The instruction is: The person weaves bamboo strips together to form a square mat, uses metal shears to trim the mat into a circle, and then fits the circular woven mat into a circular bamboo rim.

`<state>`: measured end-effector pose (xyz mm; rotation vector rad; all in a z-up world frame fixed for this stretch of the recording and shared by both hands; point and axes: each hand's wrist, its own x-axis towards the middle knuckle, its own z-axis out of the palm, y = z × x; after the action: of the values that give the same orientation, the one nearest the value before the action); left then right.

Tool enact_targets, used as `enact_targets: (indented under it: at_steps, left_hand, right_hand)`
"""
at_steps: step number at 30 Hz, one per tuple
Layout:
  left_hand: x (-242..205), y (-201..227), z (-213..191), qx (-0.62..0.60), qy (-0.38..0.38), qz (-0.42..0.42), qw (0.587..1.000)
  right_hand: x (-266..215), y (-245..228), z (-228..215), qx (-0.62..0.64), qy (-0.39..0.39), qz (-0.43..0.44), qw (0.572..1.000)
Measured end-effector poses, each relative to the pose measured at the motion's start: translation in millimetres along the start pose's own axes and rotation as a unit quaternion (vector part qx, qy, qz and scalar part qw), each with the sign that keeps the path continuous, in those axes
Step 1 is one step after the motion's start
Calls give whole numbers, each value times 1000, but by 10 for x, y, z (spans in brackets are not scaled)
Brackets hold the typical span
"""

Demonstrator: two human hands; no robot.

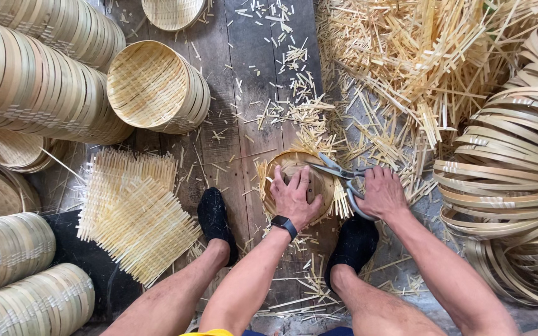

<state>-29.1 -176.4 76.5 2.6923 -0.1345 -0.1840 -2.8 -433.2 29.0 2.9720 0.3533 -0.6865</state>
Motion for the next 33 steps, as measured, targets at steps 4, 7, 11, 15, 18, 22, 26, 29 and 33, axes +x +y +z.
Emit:
enact_targets:
  at_steps: [4,7,11,15,18,22,26,29,33]
  left_hand:
    - [39,-39,-41,3,-6,16,1000]
    - [43,-44,-29,1,-9,26,1000]
    - [24,-98,-61,10,-34,95,995]
    - [57,-136,-83,-1,-51,116,992]
    - [78,-231,-139,2,-67,157,985]
    - [99,-227,-167,10,-91,174,981]
    - [102,-278,-163,17,-114,206,972]
    - [94,-361,-167,52,-109,248,961]
    - [-57,-104,21,-86,88,-56,991]
  right_hand:
    - [76,120,288,60,-8,18,998]
    - [99,264,299,27,18,-10,999]
    - [155,46,76,-60,108,1,992]
    - [211,14,304,-77,126,-4,989]
    - [218,305,495,-43,89,-13,995]
    - [168,200,324,-56,136,-13,989]
    - [289,-64,306,-111,256,-26,960]
    - [321,180,562,-86,160,-32,983]
    - [217,371,557,-57,164,-43,984]
